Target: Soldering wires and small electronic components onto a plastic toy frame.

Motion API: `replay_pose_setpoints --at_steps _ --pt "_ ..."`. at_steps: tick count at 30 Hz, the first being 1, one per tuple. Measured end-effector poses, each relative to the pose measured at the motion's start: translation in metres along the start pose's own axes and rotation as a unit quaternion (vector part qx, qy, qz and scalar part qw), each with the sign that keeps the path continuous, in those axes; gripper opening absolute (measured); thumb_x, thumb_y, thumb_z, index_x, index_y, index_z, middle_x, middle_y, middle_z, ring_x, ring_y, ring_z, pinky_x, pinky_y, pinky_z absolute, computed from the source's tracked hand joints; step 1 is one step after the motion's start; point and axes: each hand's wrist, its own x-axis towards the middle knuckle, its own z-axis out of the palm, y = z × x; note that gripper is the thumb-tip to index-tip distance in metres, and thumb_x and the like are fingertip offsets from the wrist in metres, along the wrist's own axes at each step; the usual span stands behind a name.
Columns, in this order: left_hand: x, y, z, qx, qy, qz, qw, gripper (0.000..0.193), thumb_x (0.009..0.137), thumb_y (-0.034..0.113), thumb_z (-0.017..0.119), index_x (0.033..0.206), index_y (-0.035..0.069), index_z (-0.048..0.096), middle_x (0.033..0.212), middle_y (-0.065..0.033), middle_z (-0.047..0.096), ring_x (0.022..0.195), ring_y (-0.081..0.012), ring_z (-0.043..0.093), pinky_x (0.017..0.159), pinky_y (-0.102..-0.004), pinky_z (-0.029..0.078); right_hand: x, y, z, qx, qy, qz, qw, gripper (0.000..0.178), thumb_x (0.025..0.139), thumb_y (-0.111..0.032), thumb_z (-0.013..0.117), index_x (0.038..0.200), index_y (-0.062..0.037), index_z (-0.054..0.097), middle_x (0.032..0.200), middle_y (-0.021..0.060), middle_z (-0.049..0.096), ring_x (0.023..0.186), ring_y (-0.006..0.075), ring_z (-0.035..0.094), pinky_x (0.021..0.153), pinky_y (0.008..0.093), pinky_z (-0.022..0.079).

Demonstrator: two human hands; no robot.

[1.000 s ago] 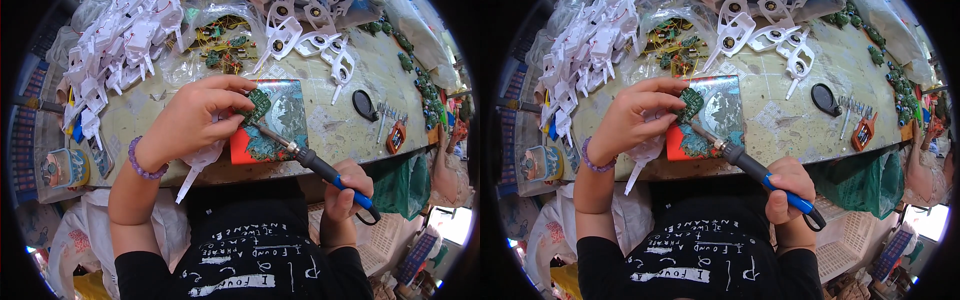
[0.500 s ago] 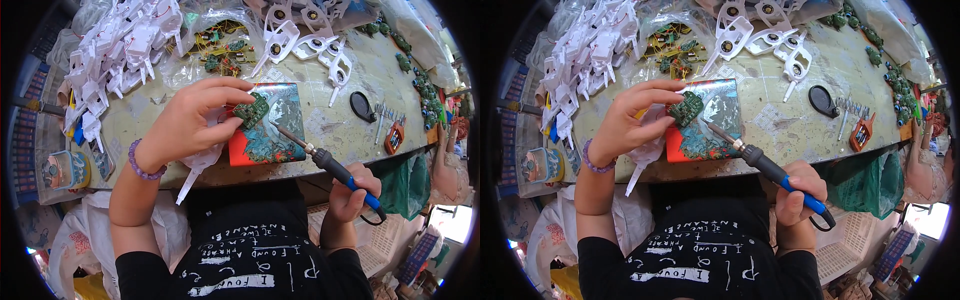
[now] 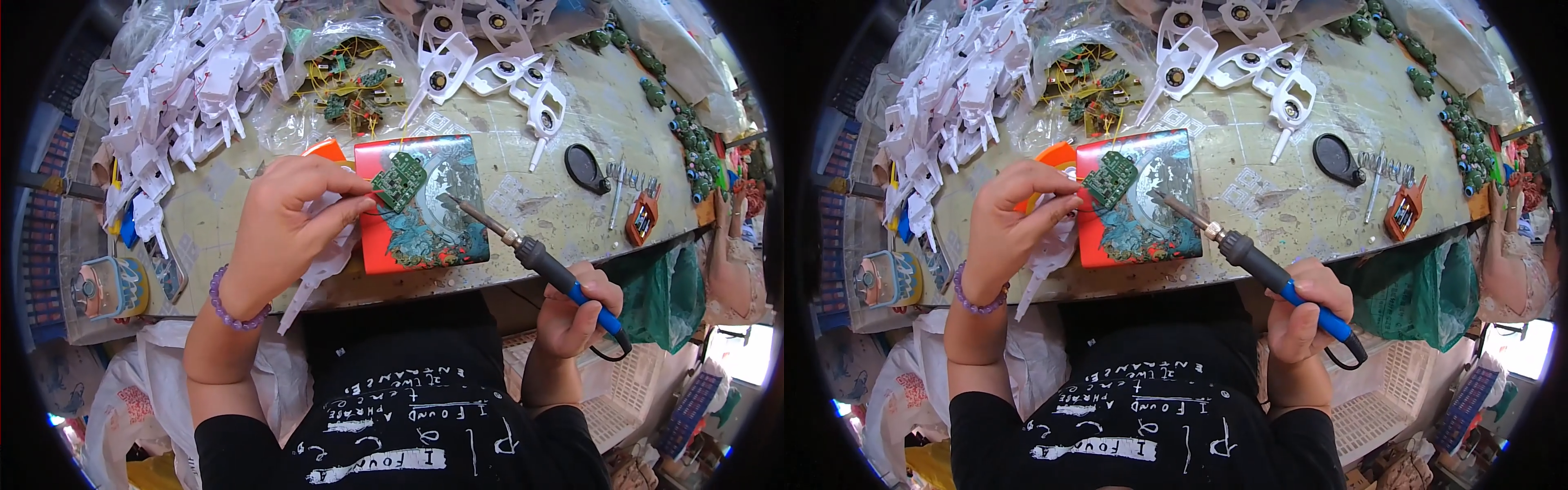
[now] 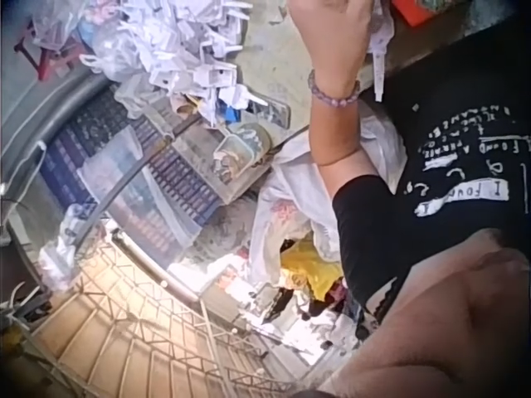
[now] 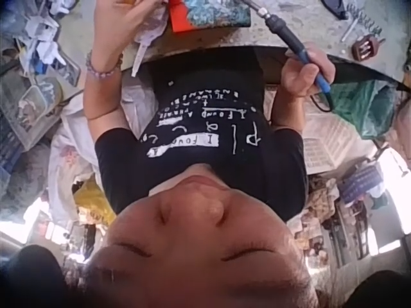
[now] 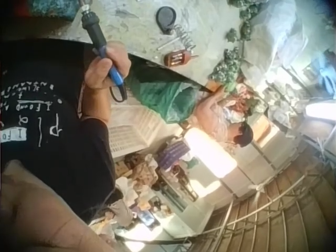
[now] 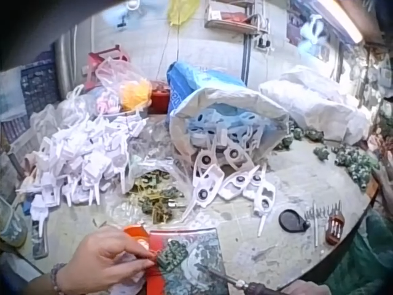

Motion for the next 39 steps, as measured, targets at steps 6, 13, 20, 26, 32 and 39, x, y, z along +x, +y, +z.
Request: replay_pose_setpoints --at_steps 6,13,20,26,32,39 --pt "0.002 0.0 0.005 0.044 -0.013 0.084 0.995 0.009 0.072 0.005 0.071 0.081 0.004 0.068 0.095 -0.0082 0.066 0.081 -0.0259 0.061 0.076 -0.0359 0.046 -0.001 -0.001 0.002 0.009 -0.008 0.001 1.0 0.026 0.097 -0.027 0.047 0.102 -0.0017 0.048 0.075 0.0094 0.048 0.063 0.0163 0.047 0.052 0.0254 0.039" --pt "0.012 0.001 0.01 0.077 -0.033 0.152 0.985 0.007 0.072 0.001 0.066 0.079 0.002 0.064 0.106 -0.0112 0.065 0.1 -0.0276 0.062 0.088 -0.0362 0.047 0.001 -0.005 0.005 0.016 -0.02 0.001 1.0 0.026 0.096 -0.028 0.049 0.101 -0.0022 0.048 0.077 0.0099 0.05 0.065 0.0166 0.048 0.053 0.0259 0.042" --pt "0.013 0.013 0.008 0.11 -0.06 0.093 0.988 0.007 0.07 0.002 0.067 0.076 0.002 0.063 0.103 -0.0109 0.065 0.09 -0.0255 0.064 0.077 -0.0335 0.051 0.008 -0.008 0.006 -0.01 -0.064 -0.019 0.998 0.026 0.094 -0.029 0.052 0.099 -0.0031 0.05 0.076 0.0085 0.051 0.063 0.0175 0.049 0.058 0.028 0.042" --pt "0.014 0.019 0.012 0.12 -0.055 0.076 0.988 0.009 0.069 0.001 0.068 0.077 0.001 0.063 0.098 -0.0112 0.065 0.083 -0.0251 0.065 0.071 -0.032 0.051 0.012 -0.011 0.01 -0.025 -0.101 -0.026 0.994 0.026 0.092 -0.03 0.055 0.096 -0.0048 0.052 0.075 0.007 0.054 0.064 0.0187 0.052 0.06 0.0301 0.043" --pt "0.017 0.022 0.012 0.173 -0.044 0.119 0.977 0.011 0.068 0.001 0.07 0.076 0.003 0.063 0.093 -0.0097 0.064 0.083 -0.0265 0.063 0.072 -0.034 0.05 0.012 -0.009 0.009 -0.031 -0.1 -0.024 0.994 0.027 0.093 -0.031 0.056 0.095 -0.0049 0.052 0.075 0.0068 0.053 0.064 0.0187 0.052 0.059 0.03 0.043" --pt "0.019 0.031 0.014 0.229 -0.031 0.132 0.964 0.012 0.065 0.004 0.071 0.074 0.005 0.063 0.088 -0.0081 0.062 0.083 -0.0278 0.06 0.075 -0.037 0.046 0.01 -0.009 0.01 -0.029 -0.095 -0.022 0.995 0.026 0.093 -0.03 0.056 0.095 -0.0049 0.052 0.075 0.0067 0.053 0.063 0.0188 0.052 0.059 0.0296 0.043"
